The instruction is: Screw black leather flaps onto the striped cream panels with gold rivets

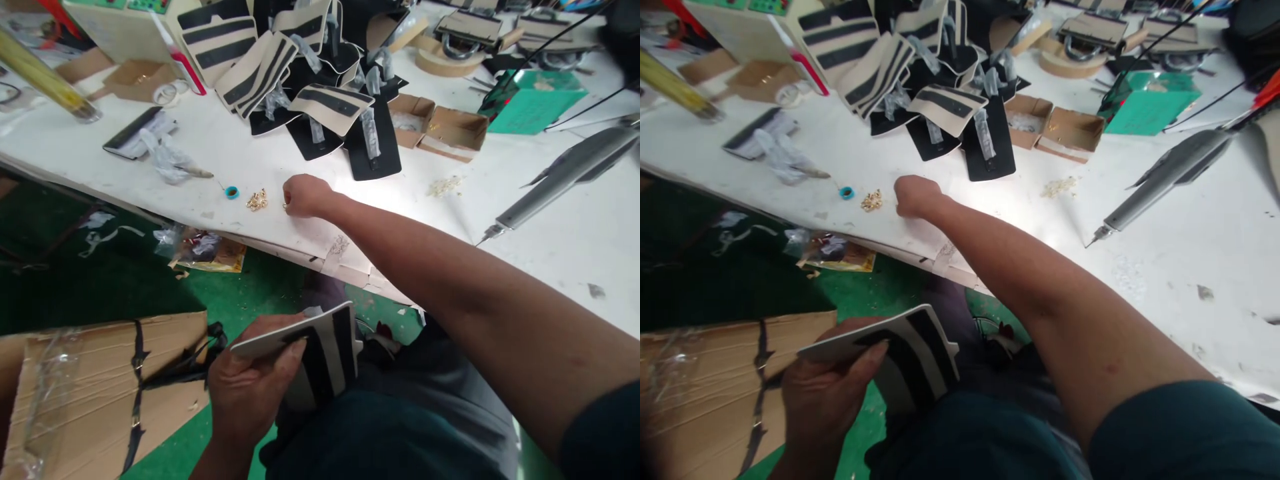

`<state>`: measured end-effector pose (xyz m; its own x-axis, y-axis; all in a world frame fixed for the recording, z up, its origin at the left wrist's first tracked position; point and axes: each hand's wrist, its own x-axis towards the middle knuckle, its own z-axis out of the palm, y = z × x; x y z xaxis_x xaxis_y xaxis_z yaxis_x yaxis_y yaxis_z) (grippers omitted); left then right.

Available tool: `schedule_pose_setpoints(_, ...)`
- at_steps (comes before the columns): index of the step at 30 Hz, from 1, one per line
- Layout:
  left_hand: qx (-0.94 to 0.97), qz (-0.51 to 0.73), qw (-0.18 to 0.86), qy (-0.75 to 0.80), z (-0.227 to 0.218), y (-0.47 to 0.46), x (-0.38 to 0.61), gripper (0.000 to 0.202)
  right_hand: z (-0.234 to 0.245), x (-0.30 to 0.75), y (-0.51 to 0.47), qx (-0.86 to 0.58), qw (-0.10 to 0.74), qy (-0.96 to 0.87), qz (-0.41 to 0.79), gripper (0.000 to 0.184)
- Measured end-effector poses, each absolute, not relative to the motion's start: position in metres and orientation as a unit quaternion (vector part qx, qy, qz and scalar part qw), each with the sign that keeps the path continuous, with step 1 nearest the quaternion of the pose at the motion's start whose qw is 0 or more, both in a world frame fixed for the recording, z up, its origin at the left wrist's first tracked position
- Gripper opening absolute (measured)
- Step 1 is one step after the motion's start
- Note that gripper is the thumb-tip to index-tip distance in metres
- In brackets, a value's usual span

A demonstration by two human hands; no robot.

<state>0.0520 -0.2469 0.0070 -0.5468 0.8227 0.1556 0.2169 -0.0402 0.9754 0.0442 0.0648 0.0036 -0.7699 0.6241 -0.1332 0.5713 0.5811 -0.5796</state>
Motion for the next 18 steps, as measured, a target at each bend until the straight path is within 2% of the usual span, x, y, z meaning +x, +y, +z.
schedule_pose_setpoints(2,0.482,0.594,0.206,0.610,0.008,-0.245,0.053,0.019,0.009,0.072,0.055,-0.330,0.069,-0.880,0.335,0.028)
schedule_pose_setpoints(4,0.570,0.571,0.166,0.567,0.012,-0.242,0.053,0.026,0.016,0.109,0.035,-0.327,0.106,-0.843,0.414,0.025)
schedule_pose_setpoints(6,0.655,0.526,0.140,0.523,0.017,-0.238,0.054,0.025,0.022,0.153,0.008,-0.341,0.157,-0.707,0.599,0.024)
schedule_pose_setpoints(9,0.746,0.452,0.102,0.478,0.022,-0.229,0.057,0.016,0.027,0.221,-0.037,-0.329,0.182,-0.560,0.738,0.034)
schedule_pose_setpoints(12,0.790,0.406,0.060,0.455,0.023,-0.219,0.067,0.018,0.030,0.277,-0.075,-0.320,0.184,-0.499,0.784,0.036)
schedule_pose_setpoints(18,0.839,0.372,0.007,0.397,0.033,-0.201,0.103,0.012,0.034,0.337,-0.108,-0.339,0.199,-0.517,0.760,0.020)
